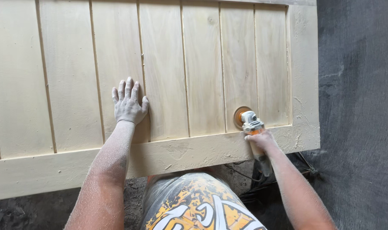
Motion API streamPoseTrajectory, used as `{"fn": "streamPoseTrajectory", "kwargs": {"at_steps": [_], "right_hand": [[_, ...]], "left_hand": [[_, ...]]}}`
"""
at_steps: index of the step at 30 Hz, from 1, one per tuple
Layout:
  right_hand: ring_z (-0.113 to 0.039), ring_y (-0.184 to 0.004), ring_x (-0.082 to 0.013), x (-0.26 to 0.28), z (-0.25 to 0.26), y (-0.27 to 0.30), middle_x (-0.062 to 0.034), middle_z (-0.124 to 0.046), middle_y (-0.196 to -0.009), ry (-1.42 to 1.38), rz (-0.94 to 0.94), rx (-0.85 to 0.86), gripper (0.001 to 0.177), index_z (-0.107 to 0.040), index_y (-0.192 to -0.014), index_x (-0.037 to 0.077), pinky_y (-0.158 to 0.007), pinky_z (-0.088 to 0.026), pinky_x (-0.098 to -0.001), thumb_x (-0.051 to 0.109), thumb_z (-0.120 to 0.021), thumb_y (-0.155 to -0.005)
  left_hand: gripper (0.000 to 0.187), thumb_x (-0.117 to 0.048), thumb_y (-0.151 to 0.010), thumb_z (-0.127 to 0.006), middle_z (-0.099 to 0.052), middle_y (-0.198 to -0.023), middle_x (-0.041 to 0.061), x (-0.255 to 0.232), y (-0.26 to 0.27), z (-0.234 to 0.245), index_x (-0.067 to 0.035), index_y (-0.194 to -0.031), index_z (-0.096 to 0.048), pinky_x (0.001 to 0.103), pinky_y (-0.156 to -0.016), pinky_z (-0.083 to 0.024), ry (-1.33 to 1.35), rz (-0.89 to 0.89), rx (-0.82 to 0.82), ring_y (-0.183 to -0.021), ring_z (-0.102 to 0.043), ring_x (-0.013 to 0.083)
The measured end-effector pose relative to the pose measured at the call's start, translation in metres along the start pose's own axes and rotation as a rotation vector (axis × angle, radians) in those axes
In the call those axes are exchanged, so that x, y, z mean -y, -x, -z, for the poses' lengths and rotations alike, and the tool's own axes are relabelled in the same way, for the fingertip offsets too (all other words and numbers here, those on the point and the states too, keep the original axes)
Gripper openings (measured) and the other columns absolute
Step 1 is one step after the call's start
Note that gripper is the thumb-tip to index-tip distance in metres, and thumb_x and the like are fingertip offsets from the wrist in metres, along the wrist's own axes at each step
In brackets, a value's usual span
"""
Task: The person is sanding the surface of a wooden door using an angle grinder with a sanding disc. They hold the door steady with one hand while moving the grinder across the frame and panels with the other hand.
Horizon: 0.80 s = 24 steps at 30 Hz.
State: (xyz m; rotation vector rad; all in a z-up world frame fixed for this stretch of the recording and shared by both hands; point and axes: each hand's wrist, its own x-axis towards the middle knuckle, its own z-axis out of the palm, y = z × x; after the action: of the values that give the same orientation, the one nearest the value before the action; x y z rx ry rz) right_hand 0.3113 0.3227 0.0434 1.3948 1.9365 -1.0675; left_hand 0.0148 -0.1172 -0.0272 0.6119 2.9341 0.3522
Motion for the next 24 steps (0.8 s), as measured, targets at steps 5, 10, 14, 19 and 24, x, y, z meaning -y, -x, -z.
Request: {"fn": "streamPoseTrajectory", "kwargs": {"at_steps": [5, 10, 14, 19, 24], "right_hand": [[-0.073, -0.091, -0.0227, 0.023, -0.004, -0.016, -0.0137, -0.075, -0.100, 0.202, 0.071, -0.008, 0.047, -0.071, -0.111, 0.006, -0.081, -0.060, -0.0352, 0.025, -0.086, -0.071], [-0.073, -0.089, -0.0223, 0.054, -0.001, -0.068, -0.0121, -0.076, -0.097, 0.113, 0.020, -0.016, 0.043, -0.069, -0.108, 0.007, -0.078, -0.063, -0.0340, 0.024, -0.083, -0.071], [-0.069, -0.085, -0.0198, 0.093, 0.031, -0.109, -0.0119, -0.073, -0.098, 0.058, 0.123, -0.051, 0.048, -0.072, -0.110, 0.002, -0.073, -0.058, -0.0338, 0.026, -0.089, -0.072], [-0.070, -0.081, -0.0198, 0.178, 0.041, -0.118, -0.0085, -0.072, -0.096, -0.134, 0.138, -0.063, 0.041, -0.070, -0.109, 0.003, -0.069, -0.059, -0.0360, 0.016, -0.085, -0.073], [-0.071, -0.078, -0.0230, 0.252, 0.055, -0.155, -0.0068, -0.070, -0.094, -0.319, 0.225, -0.008, 0.035, -0.069, -0.106, 0.010, -0.067, -0.061, -0.0422, 0.007, -0.080, -0.072]], "left_hand": [[0.069, -0.047, -0.097, -0.049, -0.028, -0.169, 0.011, -0.002, -0.004, 0.004, -0.014, -0.157, -0.042, 0.055, -0.127, -0.005, 0.005, 0.001, 0.002, -0.157, -0.017, 0.0300], [0.068, -0.047, -0.098, -0.049, -0.027, -0.169, 0.011, -0.004, -0.003, 0.004, -0.015, -0.158, -0.041, 0.055, -0.128, -0.004, -0.008, 0.018, 0.040, -0.158, -0.017, 0.0297], [0.070, -0.047, -0.098, -0.048, -0.025, -0.169, 0.012, -0.002, -0.007, -0.001, -0.014, -0.159, -0.039, 0.055, -0.127, -0.004, -0.028, 0.009, 0.038, -0.158, -0.016, 0.0298], [0.069, -0.048, -0.098, -0.046, -0.023, -0.170, 0.012, -0.002, -0.004, 0.002, -0.016, -0.159, -0.038, 0.054, -0.128, -0.003, -0.039, 0.003, 0.077, -0.158, -0.014, 0.0310], [0.069, -0.048, -0.099, -0.045, -0.023, -0.170, 0.013, -0.002, -0.009, 0.003, -0.016, -0.159, -0.038, 0.055, -0.127, -0.003, -0.055, 0.003, 0.084, -0.158, -0.013, 0.0310]]}}
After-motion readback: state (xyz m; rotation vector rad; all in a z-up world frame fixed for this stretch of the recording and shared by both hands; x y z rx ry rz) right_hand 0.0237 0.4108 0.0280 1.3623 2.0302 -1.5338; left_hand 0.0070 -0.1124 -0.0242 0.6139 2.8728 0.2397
